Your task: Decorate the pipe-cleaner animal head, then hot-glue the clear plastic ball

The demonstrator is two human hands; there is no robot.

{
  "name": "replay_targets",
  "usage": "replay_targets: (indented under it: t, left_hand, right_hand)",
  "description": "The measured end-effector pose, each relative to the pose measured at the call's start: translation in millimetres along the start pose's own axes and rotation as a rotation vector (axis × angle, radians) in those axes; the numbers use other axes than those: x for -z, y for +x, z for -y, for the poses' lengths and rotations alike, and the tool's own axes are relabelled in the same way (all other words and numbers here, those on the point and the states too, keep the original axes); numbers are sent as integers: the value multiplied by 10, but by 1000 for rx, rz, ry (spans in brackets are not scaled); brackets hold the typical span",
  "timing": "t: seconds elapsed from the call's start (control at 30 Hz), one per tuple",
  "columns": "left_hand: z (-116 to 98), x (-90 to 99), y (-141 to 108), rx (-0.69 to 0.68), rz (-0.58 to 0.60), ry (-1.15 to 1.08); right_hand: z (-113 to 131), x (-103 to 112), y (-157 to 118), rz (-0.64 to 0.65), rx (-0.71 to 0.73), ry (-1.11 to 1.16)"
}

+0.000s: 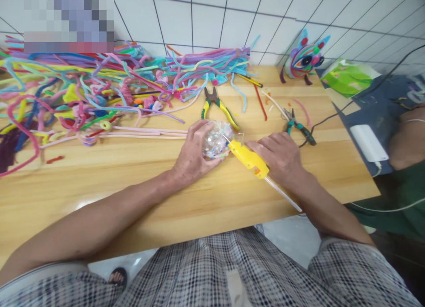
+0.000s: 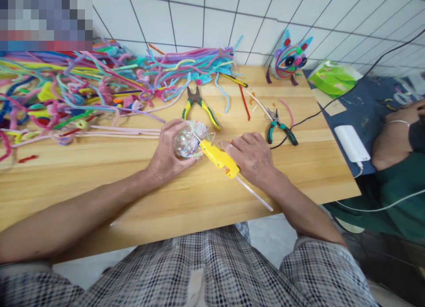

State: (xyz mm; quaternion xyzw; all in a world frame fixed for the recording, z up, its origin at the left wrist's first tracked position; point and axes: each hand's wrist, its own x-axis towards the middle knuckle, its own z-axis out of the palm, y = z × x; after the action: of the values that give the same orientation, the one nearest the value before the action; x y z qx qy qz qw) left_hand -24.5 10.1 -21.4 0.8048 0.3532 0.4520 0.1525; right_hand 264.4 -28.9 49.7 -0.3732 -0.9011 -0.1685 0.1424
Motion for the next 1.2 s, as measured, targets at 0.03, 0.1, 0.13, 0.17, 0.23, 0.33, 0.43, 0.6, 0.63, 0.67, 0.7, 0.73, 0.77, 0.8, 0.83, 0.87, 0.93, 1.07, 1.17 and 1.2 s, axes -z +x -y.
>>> replay_targets:
  t: [0.03, 0.1, 0.13, 0.17, 0.23, 0.33, 0.43, 0.6, 0.63, 0.67, 0.7, 0.73, 0.77, 0.8, 0.83, 0.87, 0.93, 1.07, 1.17, 1.2]
  left_hand:
    - [0, 1, 1, 1, 1, -1]
    - [3, -1, -1, 8, 4, 0]
    - [6, -4, -3, 13, 5, 2]
    - [8, -8, -6, 18, 6, 4]
    - [10, -14, -10, 23, 6, 6]
    - [6, -17, -11, 17, 1, 3]
    - [-2, -17, -7, 10, -4, -5]
    - [1, -22, -7, -6, -12, -19]
    - [3, -23, -8, -8, -12, -17]
    - [5, -23, -9, -6, -9, -13]
    - [6, -23, -10, -2, -5, -7]
    - [6, -22, -11, 5, -1, -2]
    - [6, -21, -11, 9, 1, -2]
    - [5, -19, -12, 12, 2, -6]
    - [4, -17, -12, 13, 2, -12]
    - [3, -15, -12, 13, 2, -19]
    - [1, -12, -11, 7, 2, -24]
    - [-1, -11, -4, -8, -2, -6]
    - [-2, -17, -1, -21, -18, -15]
    - [-2, -20, -1, -24, -21, -17]
  right_hand:
    - [4, 1, -1, -2, 5, 7]
    - [-3, -7, -6, -6, 15, 34]
    - [-13, -15, -10, -10, 11, 47]
    - [-29, -26, -14, -9, -3, 56]
    - [-69, -57, -18, -1, -57, 52]
    - [-130, -118, -14, 31, -118, 35]
    - [-163, -168, -4, 48, -125, 48]
    - [-158, -147, 11, 10, -79, 75]
    - [-152, -130, 13, 6, -69, 71]
    - [-143, -113, 15, 6, -61, 66]
    - [-133, -97, 16, 9, -54, 61]
    - [-122, -82, 17, 12, -51, 60]
    - [-109, -70, 17, 14, -50, 63]
    - [-94, -61, 18, 13, -50, 68]
    - [-80, -53, 20, 12, -51, 73]
    - [-65, -46, 21, 9, -53, 78]
    - [-42, -37, 26, -6, -44, 82]
    - [-53, -46, 26, -22, -29, 89]
    - [-121, -94, 13, -4, -90, 63]
    - [-148, -116, 7, -4, -107, 58]
